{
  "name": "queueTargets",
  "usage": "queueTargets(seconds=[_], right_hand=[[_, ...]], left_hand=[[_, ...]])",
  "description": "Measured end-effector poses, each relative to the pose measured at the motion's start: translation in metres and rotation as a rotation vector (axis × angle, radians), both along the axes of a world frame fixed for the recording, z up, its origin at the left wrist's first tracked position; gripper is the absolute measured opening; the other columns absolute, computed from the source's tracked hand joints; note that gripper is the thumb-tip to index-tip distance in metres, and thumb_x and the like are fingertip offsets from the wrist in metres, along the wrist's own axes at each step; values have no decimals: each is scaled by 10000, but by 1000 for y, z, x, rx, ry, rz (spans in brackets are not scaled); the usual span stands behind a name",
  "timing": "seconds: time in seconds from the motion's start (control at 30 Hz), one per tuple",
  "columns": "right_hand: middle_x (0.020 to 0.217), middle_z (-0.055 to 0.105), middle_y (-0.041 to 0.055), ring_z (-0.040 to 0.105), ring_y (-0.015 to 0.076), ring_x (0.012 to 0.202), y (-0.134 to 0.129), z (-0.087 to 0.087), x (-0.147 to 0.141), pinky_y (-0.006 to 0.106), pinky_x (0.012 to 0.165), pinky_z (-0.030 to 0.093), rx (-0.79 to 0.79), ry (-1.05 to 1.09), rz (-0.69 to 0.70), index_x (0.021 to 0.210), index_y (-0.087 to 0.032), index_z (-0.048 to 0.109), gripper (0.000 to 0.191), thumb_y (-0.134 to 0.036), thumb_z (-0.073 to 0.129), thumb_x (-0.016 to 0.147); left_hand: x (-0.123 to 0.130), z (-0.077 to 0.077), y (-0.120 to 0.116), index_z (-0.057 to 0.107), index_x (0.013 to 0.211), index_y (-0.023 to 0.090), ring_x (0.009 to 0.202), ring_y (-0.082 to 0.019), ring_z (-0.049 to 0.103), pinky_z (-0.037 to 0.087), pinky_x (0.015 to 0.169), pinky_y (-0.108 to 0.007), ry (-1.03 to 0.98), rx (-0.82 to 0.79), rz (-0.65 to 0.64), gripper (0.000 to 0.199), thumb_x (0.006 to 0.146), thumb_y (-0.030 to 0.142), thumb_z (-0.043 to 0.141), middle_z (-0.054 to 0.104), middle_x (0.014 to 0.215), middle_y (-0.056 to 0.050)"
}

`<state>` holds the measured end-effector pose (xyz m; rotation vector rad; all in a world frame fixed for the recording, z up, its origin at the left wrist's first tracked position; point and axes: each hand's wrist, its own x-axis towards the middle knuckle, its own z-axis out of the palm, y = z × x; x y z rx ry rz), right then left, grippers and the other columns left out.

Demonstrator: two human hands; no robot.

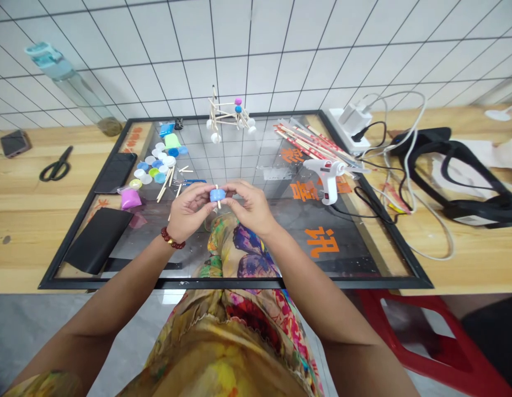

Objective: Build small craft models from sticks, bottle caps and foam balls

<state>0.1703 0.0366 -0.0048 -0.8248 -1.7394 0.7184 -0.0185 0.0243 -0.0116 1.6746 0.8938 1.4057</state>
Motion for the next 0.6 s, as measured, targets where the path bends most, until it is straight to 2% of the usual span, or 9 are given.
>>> queueTargets(seconds=[0.17, 0.4, 0.5, 0.6], right_hand=[[940, 740, 53, 671, 205, 873, -1, 1, 0, 380, 862, 554, -9, -22, -9, 979, -231, 733, 259, -469, 684, 888], [1058, 750, 72, 685, 206, 941, -1, -2, -2, 394, 914, 558, -51, -16, 64, 1138, -234, 724, 310, -436, 663, 911], [1065, 753, 70, 695, 201, 945, -2, -5, -4, 396, 932, 557, -109, 39, 74, 1146, -232, 730, 322, -435, 680, 902], [1065, 757, 63, 700, 206, 969, -2, -5, -6, 397, 946, 553, -214, 118, 109, 1115, -237, 744, 344, -476, 712, 870]], left_hand=[[0, -2, 0, 760, 1098, 200, 914, -162, 701, 612, 869, -298, 23, 25, 36, 337, 797, 346, 797, 703, 1091, -88], [0, 0, 0, 775, 994, 205, 796, -150, 696, 605, 775, -288, 69, 33, 154, 233, 780, 295, 797, 749, 959, -51], [0, 1, -2, 761, 986, 197, 772, -140, 681, 591, 755, -276, 108, 69, 171, 207, 794, 272, 780, 736, 920, -43], [0, 1, -2, 720, 1121, 200, 806, -147, 674, 588, 773, -285, 134, 102, 158, 366, 782, 313, 800, 709, 973, -54]])
